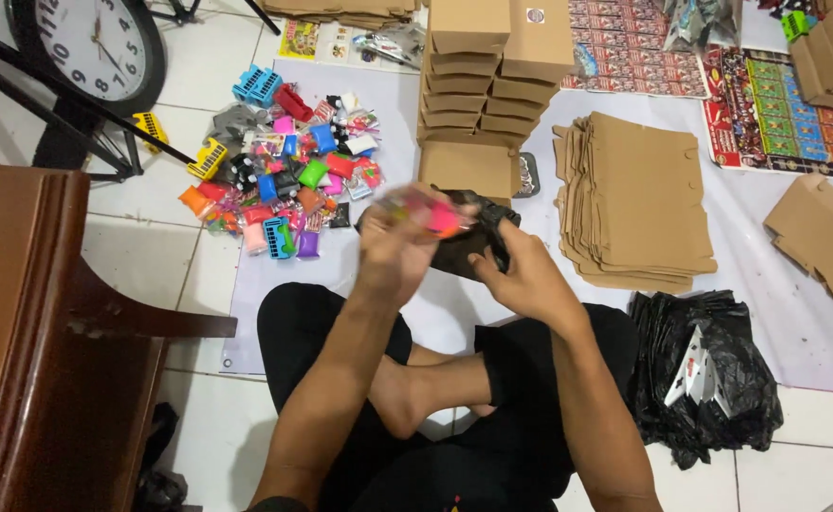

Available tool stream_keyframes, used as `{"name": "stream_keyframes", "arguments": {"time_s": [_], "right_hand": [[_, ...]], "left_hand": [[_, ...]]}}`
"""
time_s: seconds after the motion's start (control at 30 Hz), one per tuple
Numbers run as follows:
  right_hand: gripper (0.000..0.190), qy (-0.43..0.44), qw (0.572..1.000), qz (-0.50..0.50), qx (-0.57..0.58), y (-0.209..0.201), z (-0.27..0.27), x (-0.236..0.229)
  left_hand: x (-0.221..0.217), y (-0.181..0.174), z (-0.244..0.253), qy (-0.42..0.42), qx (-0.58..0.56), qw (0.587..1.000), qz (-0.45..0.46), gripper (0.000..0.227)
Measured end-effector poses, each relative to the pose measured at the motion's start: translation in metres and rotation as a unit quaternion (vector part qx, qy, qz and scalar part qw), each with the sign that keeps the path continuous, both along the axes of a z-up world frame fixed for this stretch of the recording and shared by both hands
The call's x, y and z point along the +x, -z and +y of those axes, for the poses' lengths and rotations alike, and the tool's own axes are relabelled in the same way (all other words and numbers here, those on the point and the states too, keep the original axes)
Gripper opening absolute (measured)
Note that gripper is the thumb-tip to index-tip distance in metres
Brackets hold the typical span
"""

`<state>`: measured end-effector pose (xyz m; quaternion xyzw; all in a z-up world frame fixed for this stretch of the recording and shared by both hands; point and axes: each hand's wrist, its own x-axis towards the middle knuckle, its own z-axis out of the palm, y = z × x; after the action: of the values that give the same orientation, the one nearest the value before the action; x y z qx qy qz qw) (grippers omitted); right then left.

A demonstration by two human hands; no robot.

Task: Packaging small toys into plastic bags and then into cardboard boxes on the floor.

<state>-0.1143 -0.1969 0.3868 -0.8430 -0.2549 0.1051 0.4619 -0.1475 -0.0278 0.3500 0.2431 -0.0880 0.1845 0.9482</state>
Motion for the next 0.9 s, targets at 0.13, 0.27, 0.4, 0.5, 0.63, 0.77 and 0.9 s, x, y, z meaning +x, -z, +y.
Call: {"name": "stream_keyframes", "arguments": {"time_s": [0.13,0.27,0.4,0.5,0.63,0.77,0.9], "right_hand": [[0.016,-0.021,0.997,0.022,0.076,-0.014,-0.012,-0.007],[0.012,-0.044,0.996,0.007,0.078,-0.013,-0.024,-0.005],[0.015,-0.072,0.994,0.006,0.084,-0.015,-0.025,-0.010],[0.021,-0.100,0.990,0.026,0.091,0.009,-0.028,-0.009],[0.021,-0.146,0.983,0.050,0.096,0.007,-0.016,-0.024],[0.018,-0.171,0.980,0.060,0.086,-0.050,-0.001,-0.050],[0.013,-0.171,0.981,0.058,0.077,-0.061,-0.006,-0.057]], "left_hand": [[0.007,0.037,0.005,-0.053,0.134,0.988,-0.064,0.016],[-0.005,0.030,0.004,-0.076,0.434,0.895,0.063,0.020],[-0.012,0.006,-0.008,-0.053,0.563,0.799,0.205,0.025],[-0.009,0.009,-0.008,-0.100,0.685,0.690,0.210,0.024],[-0.001,0.021,-0.024,-0.138,0.820,0.541,0.128,0.019],[0.012,0.067,-0.050,-0.108,0.827,0.520,0.185,0.032],[0.057,0.220,-0.078,-0.043,0.805,0.490,0.332,0.048]]}}
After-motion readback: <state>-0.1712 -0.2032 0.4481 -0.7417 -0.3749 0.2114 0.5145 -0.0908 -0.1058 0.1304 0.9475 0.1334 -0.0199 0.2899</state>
